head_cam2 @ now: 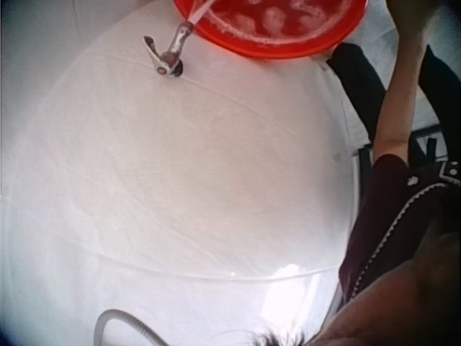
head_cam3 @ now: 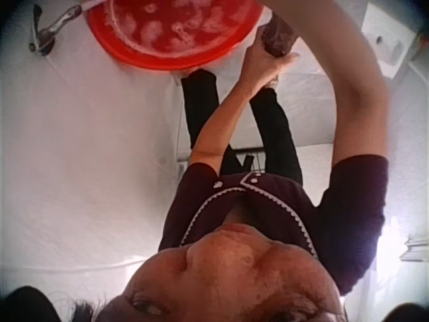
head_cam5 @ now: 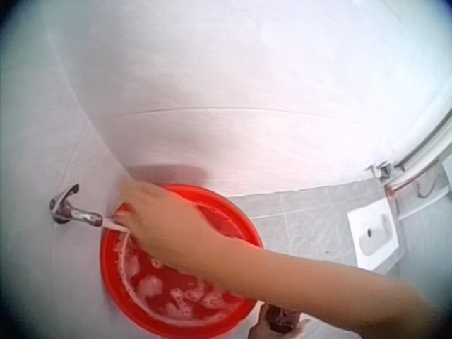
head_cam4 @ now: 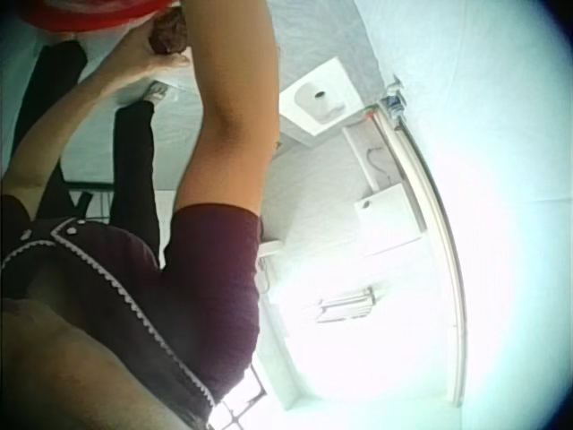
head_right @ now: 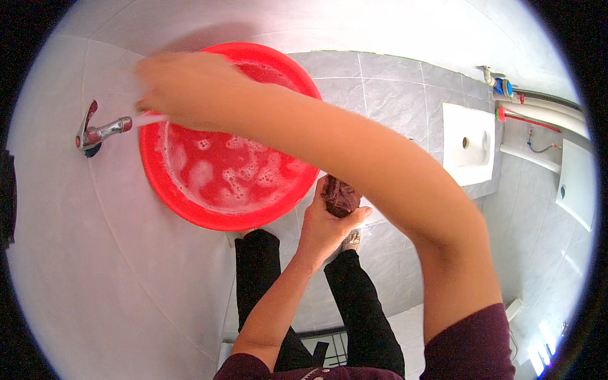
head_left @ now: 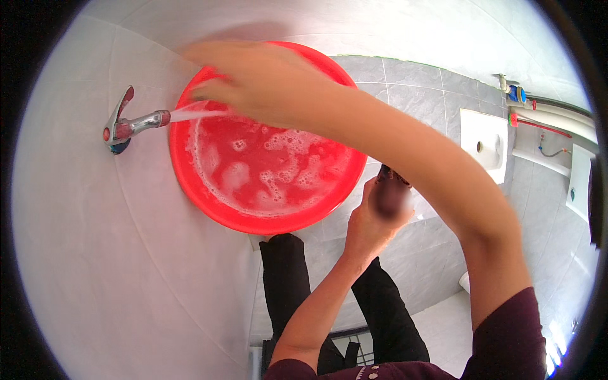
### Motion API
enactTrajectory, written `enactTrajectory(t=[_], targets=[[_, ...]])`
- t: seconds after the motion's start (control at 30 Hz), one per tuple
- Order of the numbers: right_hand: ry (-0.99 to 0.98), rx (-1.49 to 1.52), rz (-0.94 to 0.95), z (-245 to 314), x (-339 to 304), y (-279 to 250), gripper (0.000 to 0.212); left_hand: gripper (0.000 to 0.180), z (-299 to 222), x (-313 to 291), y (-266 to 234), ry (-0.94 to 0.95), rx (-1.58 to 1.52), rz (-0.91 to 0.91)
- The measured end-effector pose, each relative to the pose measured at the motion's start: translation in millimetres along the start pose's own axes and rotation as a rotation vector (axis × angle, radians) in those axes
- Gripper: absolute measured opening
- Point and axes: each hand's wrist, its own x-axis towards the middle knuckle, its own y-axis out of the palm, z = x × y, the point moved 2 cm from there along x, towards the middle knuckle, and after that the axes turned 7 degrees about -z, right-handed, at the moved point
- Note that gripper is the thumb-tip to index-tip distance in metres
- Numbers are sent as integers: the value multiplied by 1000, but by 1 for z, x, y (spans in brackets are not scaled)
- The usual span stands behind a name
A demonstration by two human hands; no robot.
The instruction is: The person washes a dark cloth under a sink faucet, then rinses it in a red basin filled with soapy water. They wring out the cloth, wipe a wall-mounted towel rack and a water heater, then return to the sink to rinse and wring the cloth again before moving toward the basin.
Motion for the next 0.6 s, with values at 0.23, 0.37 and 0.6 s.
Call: enactTrajectory(t=[0.23,0.37,0.6], targets=[[796,-27,-193,-23,-240,-182,30,69,14,-18,43,-171,-100,-37],[1114,98,-201,2,-398,-232,33,75,-6,-56,58,-73,69,-86],[1082,759,-270,94,-425,-257,47,64,-50,-189,109,-301,-90,60]])
